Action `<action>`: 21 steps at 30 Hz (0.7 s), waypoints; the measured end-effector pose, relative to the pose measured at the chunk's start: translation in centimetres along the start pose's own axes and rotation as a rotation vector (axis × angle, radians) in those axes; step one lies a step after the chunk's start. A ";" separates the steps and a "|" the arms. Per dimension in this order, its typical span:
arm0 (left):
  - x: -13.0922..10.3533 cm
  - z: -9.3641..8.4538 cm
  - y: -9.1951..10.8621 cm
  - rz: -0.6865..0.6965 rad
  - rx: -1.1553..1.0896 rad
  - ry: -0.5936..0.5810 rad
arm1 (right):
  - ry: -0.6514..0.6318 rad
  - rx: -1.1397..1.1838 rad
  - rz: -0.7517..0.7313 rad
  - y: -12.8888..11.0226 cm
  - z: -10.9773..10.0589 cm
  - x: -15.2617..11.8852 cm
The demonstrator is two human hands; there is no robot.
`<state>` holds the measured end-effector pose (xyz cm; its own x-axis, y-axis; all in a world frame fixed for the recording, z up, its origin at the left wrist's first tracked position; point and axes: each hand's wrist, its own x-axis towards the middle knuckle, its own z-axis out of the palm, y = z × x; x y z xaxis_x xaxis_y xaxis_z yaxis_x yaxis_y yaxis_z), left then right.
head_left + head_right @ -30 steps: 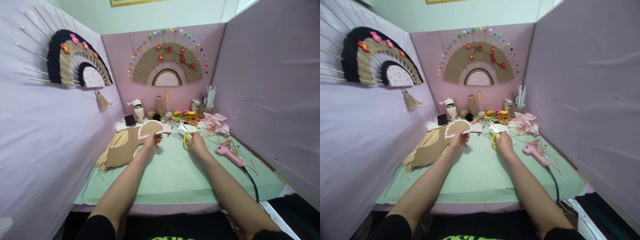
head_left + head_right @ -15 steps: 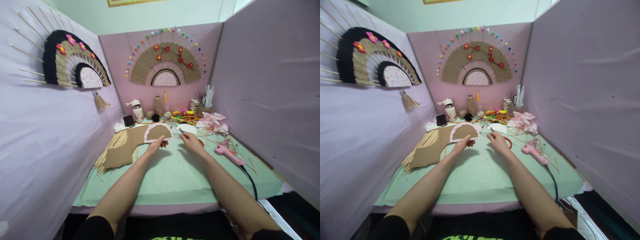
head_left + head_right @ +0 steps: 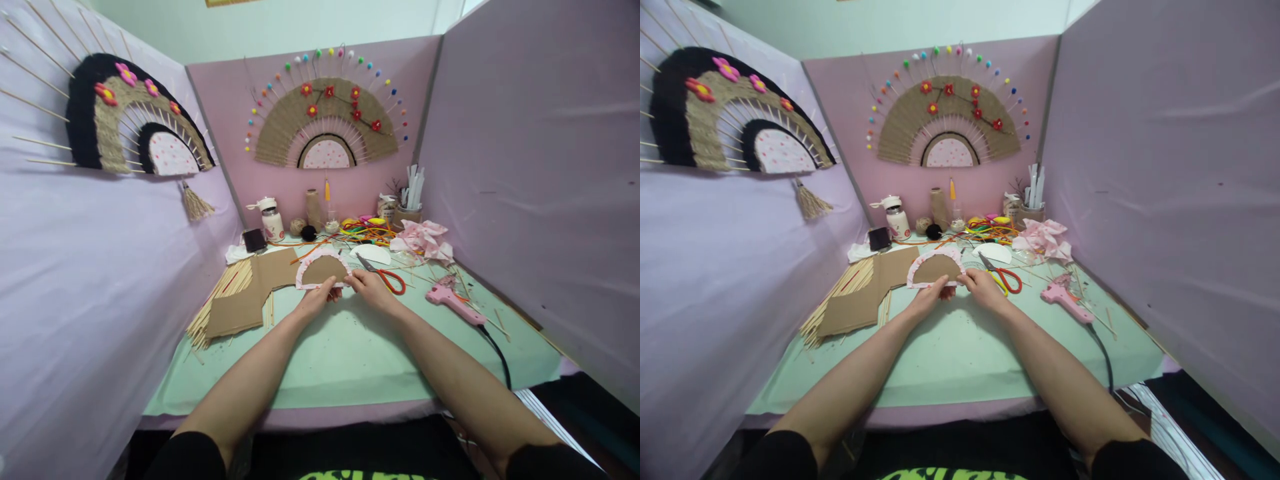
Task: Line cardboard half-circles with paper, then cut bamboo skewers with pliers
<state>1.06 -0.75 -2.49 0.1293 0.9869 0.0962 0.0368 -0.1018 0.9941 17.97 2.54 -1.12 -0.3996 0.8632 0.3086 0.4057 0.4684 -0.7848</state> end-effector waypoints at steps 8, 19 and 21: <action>1.1 -1.1 1.0 -0.080 -0.445 0.228 | 0.215 0.023 0.106 1.0 -0.9 0.6; 0.9 -2.2 2.4 -0.303 -0.868 0.132 | 0.197 0.525 0.038 0.7 -1.1 0.7; 0.3 -1.8 2.9 -0.383 -0.898 -0.032 | 0.115 0.578 -0.015 0.3 -1.0 0.4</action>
<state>-0.57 -0.50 0.51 0.2931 0.9280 -0.2298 -0.6848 0.3715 0.6269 18.76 3.24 -0.62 -0.2970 0.8873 0.3528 -0.1262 0.3297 -0.9356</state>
